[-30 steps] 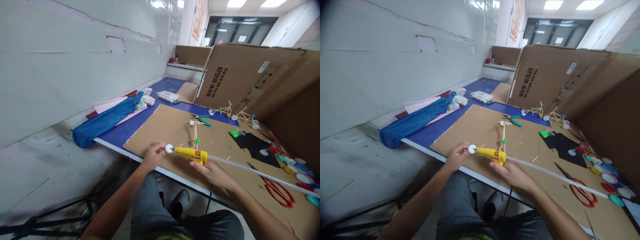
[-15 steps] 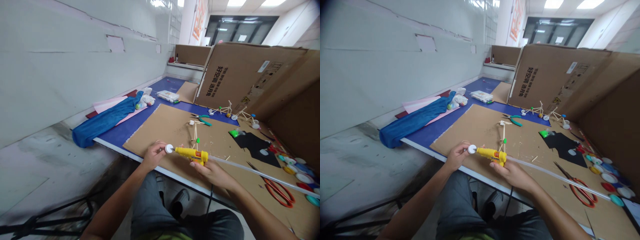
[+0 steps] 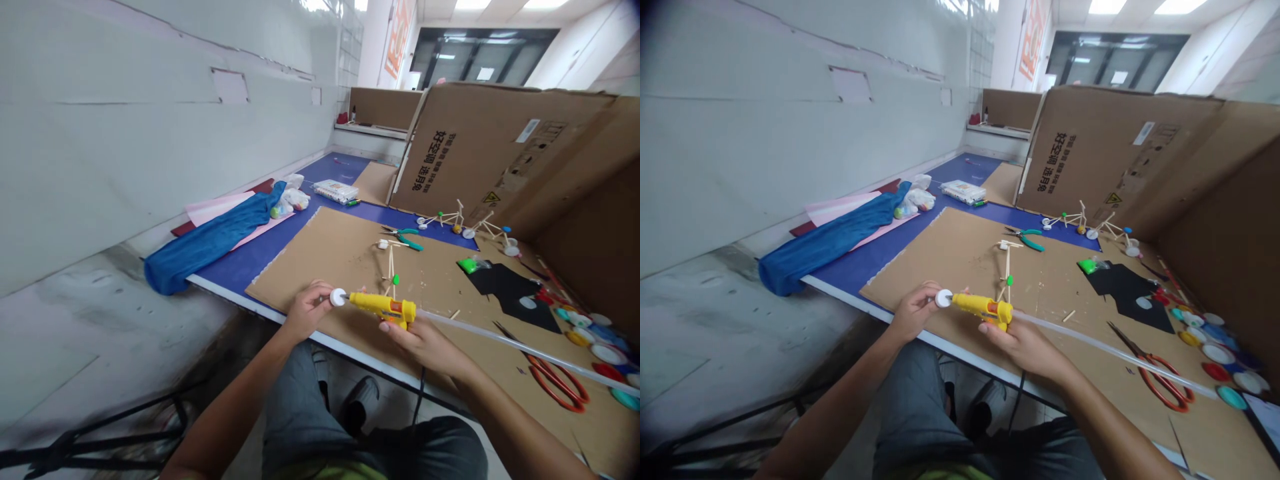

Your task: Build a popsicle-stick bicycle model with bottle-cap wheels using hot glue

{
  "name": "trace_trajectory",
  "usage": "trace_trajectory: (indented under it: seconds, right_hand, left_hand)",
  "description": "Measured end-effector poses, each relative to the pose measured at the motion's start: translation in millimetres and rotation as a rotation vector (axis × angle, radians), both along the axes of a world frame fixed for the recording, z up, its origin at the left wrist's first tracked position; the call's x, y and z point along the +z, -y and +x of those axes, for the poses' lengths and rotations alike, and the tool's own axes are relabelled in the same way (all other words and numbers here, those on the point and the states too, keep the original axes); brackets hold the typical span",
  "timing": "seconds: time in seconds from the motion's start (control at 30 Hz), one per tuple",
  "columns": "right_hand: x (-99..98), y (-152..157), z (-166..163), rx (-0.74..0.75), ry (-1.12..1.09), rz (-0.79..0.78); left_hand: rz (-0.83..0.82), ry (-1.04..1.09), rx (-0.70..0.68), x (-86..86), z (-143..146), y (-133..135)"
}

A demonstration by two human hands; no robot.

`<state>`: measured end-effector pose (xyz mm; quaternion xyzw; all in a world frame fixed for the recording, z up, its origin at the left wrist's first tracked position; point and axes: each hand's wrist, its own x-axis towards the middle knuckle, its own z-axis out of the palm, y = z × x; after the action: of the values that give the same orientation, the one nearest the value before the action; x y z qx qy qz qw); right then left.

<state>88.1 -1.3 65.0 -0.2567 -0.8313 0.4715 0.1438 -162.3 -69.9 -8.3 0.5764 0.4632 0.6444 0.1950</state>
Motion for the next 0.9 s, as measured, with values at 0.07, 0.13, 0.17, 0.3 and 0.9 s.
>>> trace_trajectory:
  seconds: [0.07, 0.13, 0.17, 0.3, 0.9]
  right_hand:
    - [0.4, 0.1, 0.0, 0.010, 0.003, 0.010]
    - [0.6, 0.1, 0.0, 0.010, 0.000, 0.015]
    - [0.6, 0.1, 0.1, 0.008, -0.001, 0.015]
    - [-0.6, -0.1, 0.1, 0.002, 0.017, 0.009]
    - [-1.1, -1.3, -0.8, 0.023, -0.007, 0.004]
  left_hand:
    - [0.004, -0.002, 0.002, 0.5, 0.0, 0.3]
    - [0.011, -0.008, 0.001, 0.4, -0.2, 0.5]
    - [0.013, -0.012, 0.000, 0.3, -0.4, 0.5]
    - [0.014, -0.022, -0.008, 0.1, -0.6, 0.8]
    - [0.024, -0.047, -0.004, 3.3, -1.4, 1.8]
